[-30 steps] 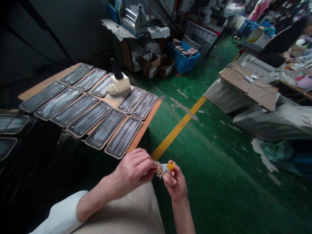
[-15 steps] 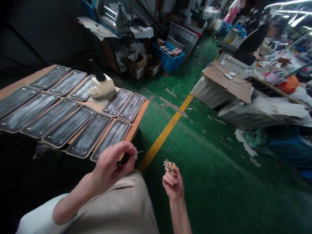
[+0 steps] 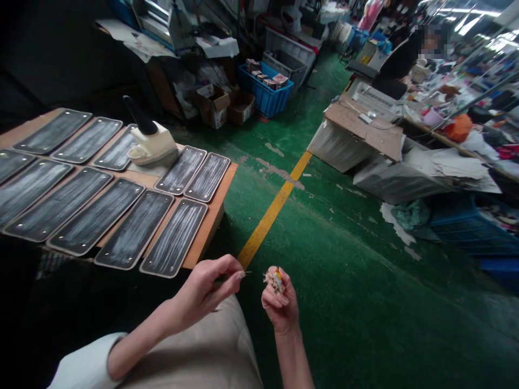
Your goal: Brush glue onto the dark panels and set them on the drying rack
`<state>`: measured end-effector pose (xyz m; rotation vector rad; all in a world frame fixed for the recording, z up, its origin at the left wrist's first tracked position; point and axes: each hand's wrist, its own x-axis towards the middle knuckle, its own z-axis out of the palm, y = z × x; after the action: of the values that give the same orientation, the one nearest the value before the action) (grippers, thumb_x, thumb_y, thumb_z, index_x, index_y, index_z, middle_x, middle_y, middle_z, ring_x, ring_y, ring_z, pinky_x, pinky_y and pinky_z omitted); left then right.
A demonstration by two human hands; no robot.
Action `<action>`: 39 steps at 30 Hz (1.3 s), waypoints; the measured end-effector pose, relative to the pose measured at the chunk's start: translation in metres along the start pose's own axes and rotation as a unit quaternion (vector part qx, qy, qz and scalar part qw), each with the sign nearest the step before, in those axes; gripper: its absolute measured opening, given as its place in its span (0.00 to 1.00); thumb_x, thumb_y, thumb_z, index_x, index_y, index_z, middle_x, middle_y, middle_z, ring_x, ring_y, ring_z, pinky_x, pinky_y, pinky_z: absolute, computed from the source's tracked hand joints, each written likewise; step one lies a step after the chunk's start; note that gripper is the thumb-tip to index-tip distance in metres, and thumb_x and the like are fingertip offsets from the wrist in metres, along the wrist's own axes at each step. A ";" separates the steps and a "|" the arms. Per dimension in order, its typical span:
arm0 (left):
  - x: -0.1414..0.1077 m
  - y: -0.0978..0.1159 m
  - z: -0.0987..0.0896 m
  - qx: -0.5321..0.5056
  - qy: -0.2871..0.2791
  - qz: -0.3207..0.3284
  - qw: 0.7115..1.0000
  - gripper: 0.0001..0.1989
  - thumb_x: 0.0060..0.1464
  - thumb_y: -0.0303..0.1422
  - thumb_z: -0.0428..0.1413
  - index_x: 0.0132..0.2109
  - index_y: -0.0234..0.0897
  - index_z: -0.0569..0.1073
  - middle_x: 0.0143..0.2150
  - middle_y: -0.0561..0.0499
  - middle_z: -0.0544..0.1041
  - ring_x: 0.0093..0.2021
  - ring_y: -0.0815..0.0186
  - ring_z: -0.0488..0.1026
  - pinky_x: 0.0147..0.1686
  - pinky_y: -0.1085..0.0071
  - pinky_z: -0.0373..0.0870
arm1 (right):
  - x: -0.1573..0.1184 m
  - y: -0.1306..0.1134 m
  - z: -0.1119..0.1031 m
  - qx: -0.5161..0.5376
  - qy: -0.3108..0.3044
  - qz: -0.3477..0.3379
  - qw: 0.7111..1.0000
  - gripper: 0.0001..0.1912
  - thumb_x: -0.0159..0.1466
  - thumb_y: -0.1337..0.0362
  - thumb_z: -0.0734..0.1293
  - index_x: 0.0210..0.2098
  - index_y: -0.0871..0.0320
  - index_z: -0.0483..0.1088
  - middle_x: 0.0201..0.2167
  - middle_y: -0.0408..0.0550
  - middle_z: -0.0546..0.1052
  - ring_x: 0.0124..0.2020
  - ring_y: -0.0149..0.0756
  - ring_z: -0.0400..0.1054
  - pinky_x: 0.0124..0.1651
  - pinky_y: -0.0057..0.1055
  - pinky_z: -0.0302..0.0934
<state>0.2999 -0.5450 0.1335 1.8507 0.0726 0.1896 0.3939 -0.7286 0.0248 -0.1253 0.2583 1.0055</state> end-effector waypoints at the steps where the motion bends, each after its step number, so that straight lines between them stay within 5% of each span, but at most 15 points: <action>1: 0.000 0.001 0.001 -0.012 0.004 0.003 1.000 0.06 0.60 0.32 0.50 0.35 0.35 0.68 0.29 0.53 0.71 0.29 0.72 0.67 0.30 0.75 0.63 | 0.000 0.000 0.000 -0.016 -0.005 0.002 1.000 0.08 0.71 0.67 0.55 0.35 0.59 0.60 0.17 0.31 0.62 0.11 0.15 0.55 0.14 0.12 0.48; 14: 0.001 0.009 0.009 -0.169 0.034 -0.078 0.982 0.09 0.55 0.34 0.57 0.38 0.32 0.75 0.32 0.48 0.78 0.30 0.70 0.73 0.31 0.75 0.70 | 0.009 0.003 -0.010 -0.096 0.022 0.008 0.995 0.06 0.68 0.66 0.59 0.36 0.62 0.64 0.16 0.31 0.60 0.10 0.15 0.48 0.11 0.11 0.42; 28: -0.003 -0.001 0.005 -0.089 0.053 -0.059 0.993 0.07 0.55 0.32 0.55 0.34 0.33 0.75 0.29 0.50 0.77 0.29 0.70 0.72 0.30 0.75 0.70 | 0.016 0.007 -0.010 -0.138 0.062 0.010 0.989 0.04 0.66 0.65 0.63 0.36 0.61 0.64 0.16 0.29 0.59 0.09 0.14 0.42 0.11 0.11 0.44; 39: -0.004 -0.007 0.004 0.058 0.096 0.060 0.992 0.02 0.53 0.26 0.54 0.33 0.35 0.69 0.27 0.54 0.72 0.27 0.73 0.69 0.28 0.77 0.67 | 0.016 0.010 -0.009 -0.144 0.058 -0.001 0.988 0.05 0.65 0.66 0.64 0.38 0.63 0.66 0.15 0.29 0.60 0.09 0.14 0.45 0.12 0.12 0.45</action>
<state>0.2974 -0.5471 0.1256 1.9504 0.1072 0.4558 0.3920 -0.7121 0.0123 -0.4475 0.2174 1.0315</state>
